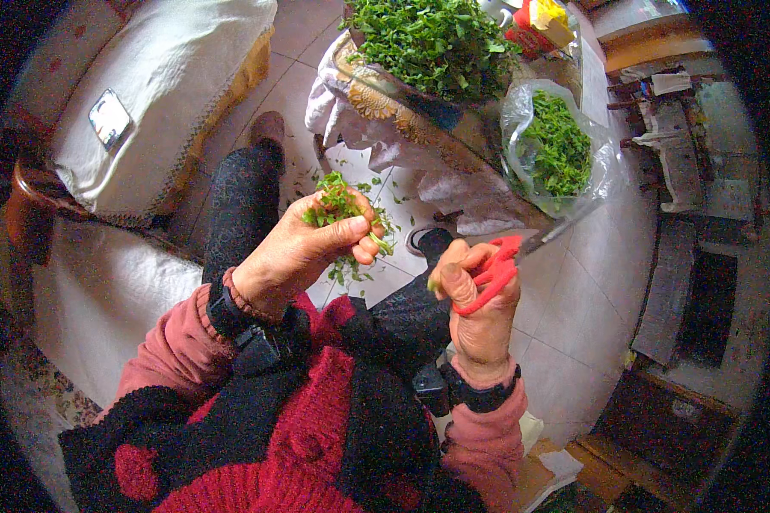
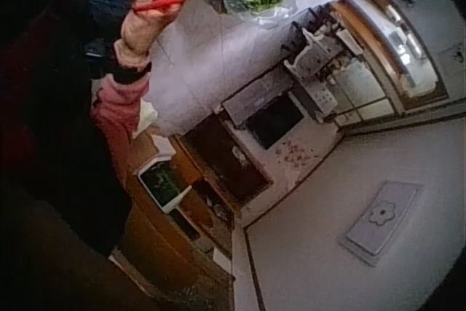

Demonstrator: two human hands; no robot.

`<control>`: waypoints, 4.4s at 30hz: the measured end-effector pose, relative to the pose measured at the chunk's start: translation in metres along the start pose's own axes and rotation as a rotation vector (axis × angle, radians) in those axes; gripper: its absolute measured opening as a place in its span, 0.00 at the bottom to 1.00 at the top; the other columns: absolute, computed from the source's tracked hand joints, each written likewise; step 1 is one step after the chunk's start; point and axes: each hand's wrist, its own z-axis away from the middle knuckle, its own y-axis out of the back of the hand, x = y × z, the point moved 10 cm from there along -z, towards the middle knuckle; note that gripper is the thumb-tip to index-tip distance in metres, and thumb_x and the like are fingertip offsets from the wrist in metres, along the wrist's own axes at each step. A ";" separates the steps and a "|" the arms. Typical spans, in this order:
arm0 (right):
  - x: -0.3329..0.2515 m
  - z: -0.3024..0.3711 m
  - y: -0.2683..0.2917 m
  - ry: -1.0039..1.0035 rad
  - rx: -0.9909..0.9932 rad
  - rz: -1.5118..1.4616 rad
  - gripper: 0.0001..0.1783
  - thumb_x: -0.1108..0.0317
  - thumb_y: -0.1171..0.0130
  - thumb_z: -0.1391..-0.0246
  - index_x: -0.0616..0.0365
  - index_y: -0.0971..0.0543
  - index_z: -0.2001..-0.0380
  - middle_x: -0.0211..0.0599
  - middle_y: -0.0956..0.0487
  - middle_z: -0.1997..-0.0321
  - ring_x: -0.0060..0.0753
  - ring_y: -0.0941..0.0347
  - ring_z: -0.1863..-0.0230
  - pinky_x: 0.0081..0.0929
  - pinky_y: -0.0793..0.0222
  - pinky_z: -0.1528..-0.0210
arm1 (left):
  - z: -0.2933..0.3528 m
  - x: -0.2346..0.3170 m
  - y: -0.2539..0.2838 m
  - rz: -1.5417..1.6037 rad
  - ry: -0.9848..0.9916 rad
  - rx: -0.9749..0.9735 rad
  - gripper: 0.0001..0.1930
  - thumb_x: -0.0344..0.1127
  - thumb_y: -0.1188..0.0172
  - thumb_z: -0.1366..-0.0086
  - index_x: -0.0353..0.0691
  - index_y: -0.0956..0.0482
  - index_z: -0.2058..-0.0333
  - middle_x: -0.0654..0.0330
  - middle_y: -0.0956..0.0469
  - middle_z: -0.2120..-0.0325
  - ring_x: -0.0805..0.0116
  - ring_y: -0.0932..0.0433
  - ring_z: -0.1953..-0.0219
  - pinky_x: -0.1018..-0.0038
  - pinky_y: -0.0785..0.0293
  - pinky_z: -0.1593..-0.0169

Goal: The person sits on the floor and uses red-handled scissors to trim green leafy herbs. They hold the stems in one hand and cut the leaves into a plastic bag on the table, repeating the process with multiple stems.

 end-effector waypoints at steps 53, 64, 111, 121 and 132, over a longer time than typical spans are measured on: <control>0.018 -0.003 -0.004 -0.128 0.058 -0.002 0.09 0.80 0.43 0.52 0.56 0.30 0.70 0.36 0.28 0.70 0.27 0.32 0.73 0.23 0.33 0.71 | 0.001 -0.010 0.016 0.235 0.046 0.084 0.06 0.30 0.42 0.41 0.38 0.28 0.65 0.63 0.25 0.72 0.77 0.26 0.72 0.82 0.29 0.66; 0.026 -0.005 0.011 -0.202 0.096 -0.100 0.08 0.80 0.43 0.52 0.56 0.29 0.70 0.37 0.27 0.69 0.27 0.31 0.74 0.23 0.34 0.72 | -0.005 0.004 0.059 0.121 -0.050 0.218 0.10 0.29 0.45 0.40 0.35 0.29 0.59 0.59 0.25 0.67 0.73 0.25 0.66 0.80 0.27 0.60; -0.017 -0.067 0.001 -0.066 0.091 0.401 0.09 0.76 0.46 0.49 0.56 0.32 0.64 0.28 0.28 0.74 0.18 0.33 0.72 0.20 0.34 0.70 | -0.012 -0.018 0.021 -0.123 0.228 -0.025 0.10 0.38 0.46 0.37 0.36 0.26 0.67 0.67 0.27 0.75 0.79 0.30 0.72 0.79 0.32 0.62; -0.135 -0.238 -0.018 0.592 0.173 0.341 0.06 0.76 0.43 0.51 0.62 0.26 0.67 0.33 0.24 0.73 0.21 0.31 0.77 0.19 0.33 0.77 | -0.030 -0.013 0.063 -0.012 0.166 0.090 0.10 0.33 0.47 0.37 0.33 0.27 0.60 0.65 0.27 0.72 0.78 0.29 0.72 0.80 0.30 0.62; -0.087 -0.240 0.034 0.299 0.308 0.387 0.08 0.72 0.39 0.51 0.58 0.28 0.69 0.29 0.27 0.75 0.19 0.31 0.77 0.16 0.34 0.77 | -0.031 0.018 0.118 0.007 0.075 0.234 0.08 0.32 0.47 0.38 0.36 0.26 0.62 0.67 0.27 0.76 0.78 0.28 0.73 0.80 0.29 0.63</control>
